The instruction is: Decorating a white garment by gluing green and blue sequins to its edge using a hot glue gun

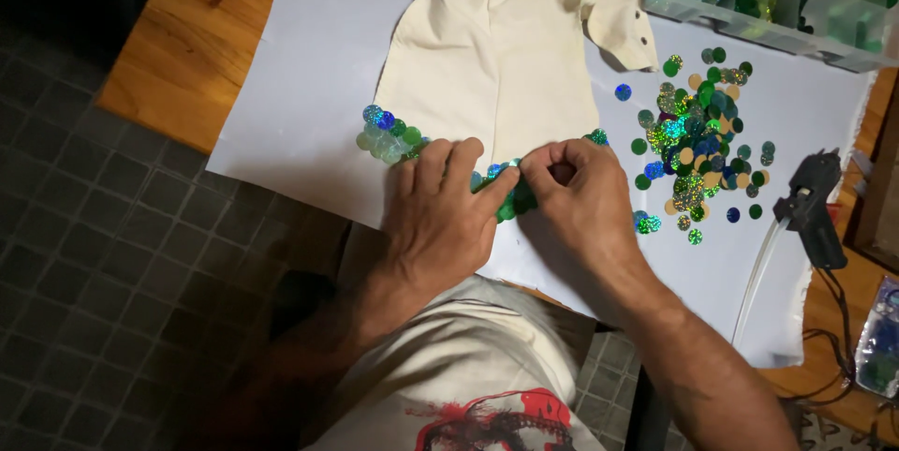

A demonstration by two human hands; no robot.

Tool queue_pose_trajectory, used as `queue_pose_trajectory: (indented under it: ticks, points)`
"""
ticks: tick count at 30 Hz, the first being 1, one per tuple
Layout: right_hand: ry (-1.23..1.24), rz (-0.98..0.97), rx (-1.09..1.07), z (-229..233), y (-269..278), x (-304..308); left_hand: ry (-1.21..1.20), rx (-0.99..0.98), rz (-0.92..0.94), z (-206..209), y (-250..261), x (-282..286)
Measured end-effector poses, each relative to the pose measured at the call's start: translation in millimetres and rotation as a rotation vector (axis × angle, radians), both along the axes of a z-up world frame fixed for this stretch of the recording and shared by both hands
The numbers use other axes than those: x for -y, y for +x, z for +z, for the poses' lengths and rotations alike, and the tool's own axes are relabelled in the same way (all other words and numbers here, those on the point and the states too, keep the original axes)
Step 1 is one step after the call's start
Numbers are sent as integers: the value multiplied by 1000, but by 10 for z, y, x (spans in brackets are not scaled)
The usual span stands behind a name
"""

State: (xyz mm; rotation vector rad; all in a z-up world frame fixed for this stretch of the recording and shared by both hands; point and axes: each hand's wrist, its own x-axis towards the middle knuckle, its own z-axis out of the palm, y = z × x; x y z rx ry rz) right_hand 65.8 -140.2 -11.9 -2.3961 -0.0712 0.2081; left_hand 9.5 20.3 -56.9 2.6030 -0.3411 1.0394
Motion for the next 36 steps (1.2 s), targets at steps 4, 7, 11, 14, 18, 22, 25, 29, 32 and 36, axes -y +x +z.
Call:
queue_pose_trajectory:
  ticks: [4, 7, 11, 14, 18, 22, 25, 29, 32, 36]
  points:
    - [-43, -25, -3, 3, -8, 1, 20, -11, 26, 14, -4, 12]
    - [-20, -31, 7, 23, 4, 19, 30, -20, 30, -21, 8, 29]
    - [155, -106, -14, 105, -15, 160, 34, -44, -36, 22, 43, -4]
    - [128, -16, 165, 125, -115, 318, 26, -81, -86, 97, 48, -67]
    - [-59, 338, 578, 120, -240, 411, -64, -131, -159, 151, 22, -129]
    - [-136, 514, 662, -9, -239, 401, -28, -121, -169, 38, 74, -189]
    - [-132, 514, 710, -69, -255, 330, -5, -83, -194, 5, 66, -173]
    - [-198, 511, 770, -95, -215, 309, 61, -62, -198, -10, 82, -144]
    - [-198, 503, 759, -96, -226, 294, 67, -85, -208, 35, 64, -143]
    - [-204, 475, 755, -83, -268, 246, 41, -106, -195, 115, 37, -110]
